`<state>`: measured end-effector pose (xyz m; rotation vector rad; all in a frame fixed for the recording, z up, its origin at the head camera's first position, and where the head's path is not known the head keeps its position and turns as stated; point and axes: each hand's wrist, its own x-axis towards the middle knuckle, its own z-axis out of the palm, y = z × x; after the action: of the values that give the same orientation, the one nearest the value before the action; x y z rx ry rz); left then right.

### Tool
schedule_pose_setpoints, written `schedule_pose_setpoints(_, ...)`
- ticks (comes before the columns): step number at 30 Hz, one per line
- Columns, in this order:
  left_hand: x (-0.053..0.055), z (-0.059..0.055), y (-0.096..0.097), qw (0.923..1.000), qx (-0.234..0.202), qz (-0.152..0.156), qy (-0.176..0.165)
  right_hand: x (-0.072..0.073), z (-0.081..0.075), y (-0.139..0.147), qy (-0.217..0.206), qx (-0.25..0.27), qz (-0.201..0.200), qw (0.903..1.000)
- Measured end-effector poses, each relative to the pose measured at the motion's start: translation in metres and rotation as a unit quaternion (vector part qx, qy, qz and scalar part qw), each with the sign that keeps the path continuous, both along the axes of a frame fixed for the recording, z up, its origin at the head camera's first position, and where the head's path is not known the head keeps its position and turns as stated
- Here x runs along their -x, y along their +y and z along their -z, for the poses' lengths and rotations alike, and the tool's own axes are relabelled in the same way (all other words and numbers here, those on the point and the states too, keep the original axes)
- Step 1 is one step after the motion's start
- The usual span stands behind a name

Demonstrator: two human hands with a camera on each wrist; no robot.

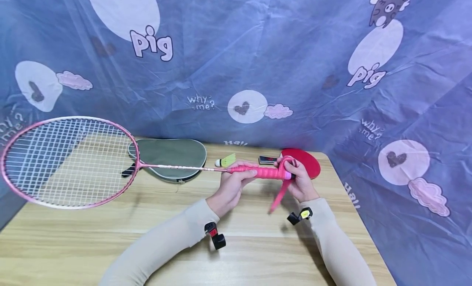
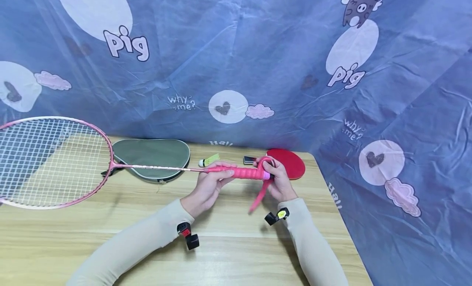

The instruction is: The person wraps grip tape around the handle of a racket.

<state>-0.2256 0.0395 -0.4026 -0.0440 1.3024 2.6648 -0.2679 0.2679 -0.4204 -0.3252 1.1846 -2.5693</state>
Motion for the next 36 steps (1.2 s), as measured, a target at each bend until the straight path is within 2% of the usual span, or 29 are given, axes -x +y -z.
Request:
schedule_pose_setpoints(3, 0.0002, 0.0022, -0.0008, 0.9999, -0.004, 0.009, 0.008, 0.0011, -0.0011, 0.0018, -0.04, -0.045, 0.001, 0.9982)
schedule_pose_setpoints(6, 0.0003, 0.0045, -0.0018, 0.9995, 0.011, 0.018, 0.024, 0.0019, -0.0044, 0.0018, -0.089, -0.084, 0.006, 0.9925)
schedule_pose_setpoints(8, 0.0002, 0.0057, -0.002, 0.999, 0.02, 0.021, 0.035, 0.0021, -0.0068, 0.0009, -0.116, -0.097, 0.016, 0.9884)
schedule_pose_setpoints(11, 0.0004, 0.0077, -0.0018, 0.9986, 0.022, 0.021, 0.042, 0.0021, -0.0087, -0.0002, -0.128, -0.096, 0.024, 0.9868)
schedule_pose_setpoints(16, -0.0007, 0.0087, -0.0013, 0.998, 0.026, 0.024, 0.052, 0.0, -0.0075, 0.001, -0.107, -0.048, 0.024, 0.9928)
schedule_pose_setpoints(22, -0.0029, 0.0063, -0.0005, 0.9958, 0.038, 0.029, 0.078, -0.0027, -0.0047, 0.0044, -0.076, -0.018, -0.007, 0.9969)
schedule_pose_setpoints(25, -0.0032, 0.0056, -0.0002, 0.9955, 0.039, 0.028, 0.082, -0.0026, -0.003, 0.0057, -0.063, -0.04, -0.007, 0.9972)
schedule_pose_setpoints(29, -0.0024, 0.0054, -0.0007, 0.9956, 0.036, 0.036, 0.078, -0.0025, -0.002, 0.0079, -0.022, -0.094, 0.0, 0.9953)
schedule_pose_setpoints(33, -0.0002, 0.0049, -0.0022, 0.9959, 0.015, 0.04, 0.079, -0.0021, -0.0038, 0.0087, 0.012, -0.138, 0.0, 0.9903)
schedule_pose_setpoints(36, 0.0017, 0.0055, -0.0027, 0.9958, -0.004, 0.034, 0.085, -0.0018, -0.0064, 0.0073, 0.017, -0.162, 0.012, 0.9866)
